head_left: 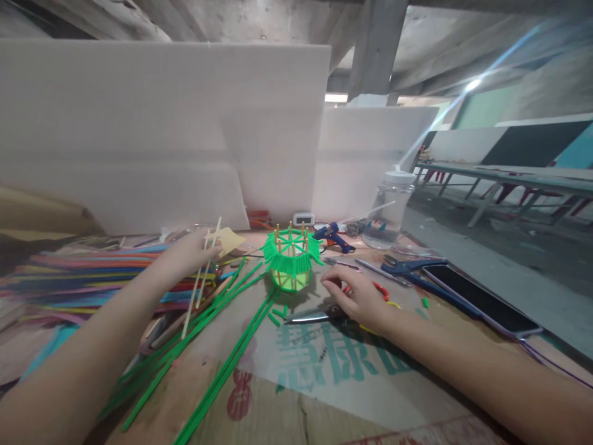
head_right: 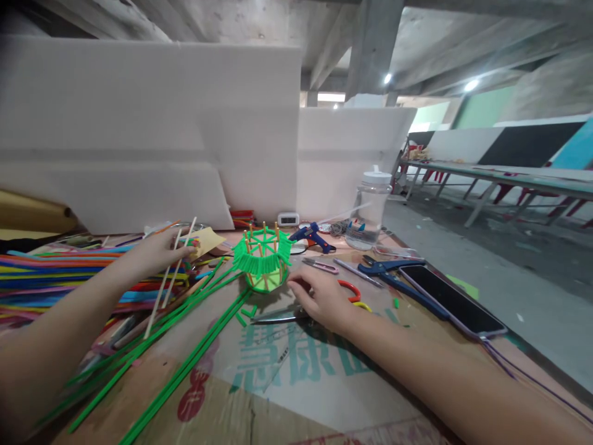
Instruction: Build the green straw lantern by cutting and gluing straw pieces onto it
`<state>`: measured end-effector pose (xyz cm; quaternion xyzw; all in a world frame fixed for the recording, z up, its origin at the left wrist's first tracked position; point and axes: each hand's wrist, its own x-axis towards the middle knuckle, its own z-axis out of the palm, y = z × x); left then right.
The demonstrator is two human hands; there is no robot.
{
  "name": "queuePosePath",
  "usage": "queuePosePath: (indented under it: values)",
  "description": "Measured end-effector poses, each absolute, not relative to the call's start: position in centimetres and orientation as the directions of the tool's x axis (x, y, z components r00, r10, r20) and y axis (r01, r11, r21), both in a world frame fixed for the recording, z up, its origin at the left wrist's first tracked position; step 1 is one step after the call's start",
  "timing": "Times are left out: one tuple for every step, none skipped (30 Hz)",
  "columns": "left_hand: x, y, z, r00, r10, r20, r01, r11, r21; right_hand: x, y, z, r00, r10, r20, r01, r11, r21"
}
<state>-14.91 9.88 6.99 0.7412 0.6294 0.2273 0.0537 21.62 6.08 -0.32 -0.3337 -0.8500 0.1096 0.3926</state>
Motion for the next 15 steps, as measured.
queuePosePath:
  values:
    - [-15.2,10.0,6.6,0.099,0.952,0.29,0.93,-0.192,0.313,21.6,6.1,-0.3,-0.47,0.655,0.592,0.478,0.753,-0.453]
    - [-15.4,10.1,6.3,0.077,0.947,0.311,0.951,-0.164,0.262,21.6,6.1,-0.4,-0.472,0.653,0.592,0.475,0.754,-0.454]
    - [-15.5,10.1,6.0,0.056,0.945,0.322,0.967,-0.132,0.219,21.6,6.2,-0.4,-0.474,0.651,0.593,0.473,0.756,-0.452]
    - [-15.5,10.1,5.9,0.046,0.947,0.318,0.977,-0.11,0.184,21.6,6.2,-0.4,-0.476,0.646,0.596,0.472,0.76,-0.446]
    - [-15.4,10.0,5.9,0.047,0.95,0.308,0.983,-0.099,0.156,21.6,6.2,-0.4,-0.478,0.642,0.6,0.474,0.763,-0.439]
    - [-15.3,9.9,6.0,0.051,0.952,0.301,0.987,-0.094,0.129,21.6,6.2,-0.4,-0.482,0.636,0.603,0.475,0.768,-0.43]
    - [-15.0,9.8,6.3,0.059,0.955,0.291,0.991,-0.092,0.1,21.5,6.3,-0.4,-0.488,0.629,0.605,0.475,0.773,-0.42]
    - [-14.7,9.6,6.6,0.062,0.958,0.28,0.993,-0.086,0.075,21.5,6.3,-0.4,-0.495,0.623,0.605,0.475,0.777,-0.412]
    - [-14.5,9.5,6.9,0.06,0.964,0.261,0.996,-0.076,0.053,21.5,6.3,-0.5,-0.5,0.62,0.605,0.477,0.78,-0.405]
    - [-14.2,9.3,7.3,0.05,0.971,0.233,0.997,-0.061,0.039,21.6,6.3,-0.5,-0.505,0.617,0.604,0.477,0.783,-0.4]
    - [-14.1,9.1,7.6,0.037,0.978,0.206,0.998,-0.046,0.04,21.6,6.3,-0.5,-0.509,0.614,0.602,0.476,0.785,-0.398]
    - [-13.9,8.8,7.8,0.034,0.982,0.185,0.998,-0.044,0.048,21.6,6.3,-0.5,-0.512,0.612,0.602,0.473,0.787,-0.397]
    - [-13.9,8.5,7.9,0.042,0.986,0.163,0.997,-0.053,0.061,21.6,6.3,-0.5,-0.516,0.612,0.6,0.47,0.788,-0.398]
    - [-13.8,8.0,7.9,0.047,0.987,0.155,0.994,-0.061,0.088,21.6,6.3,-0.5,-0.52,0.611,0.596,0.468,0.788,-0.4]
    - [-13.7,7.5,7.8,0.057,0.988,0.144,0.991,-0.073,0.112,21.6,6.3,-0.5,-0.523,0.613,0.592,0.469,0.787,-0.401]
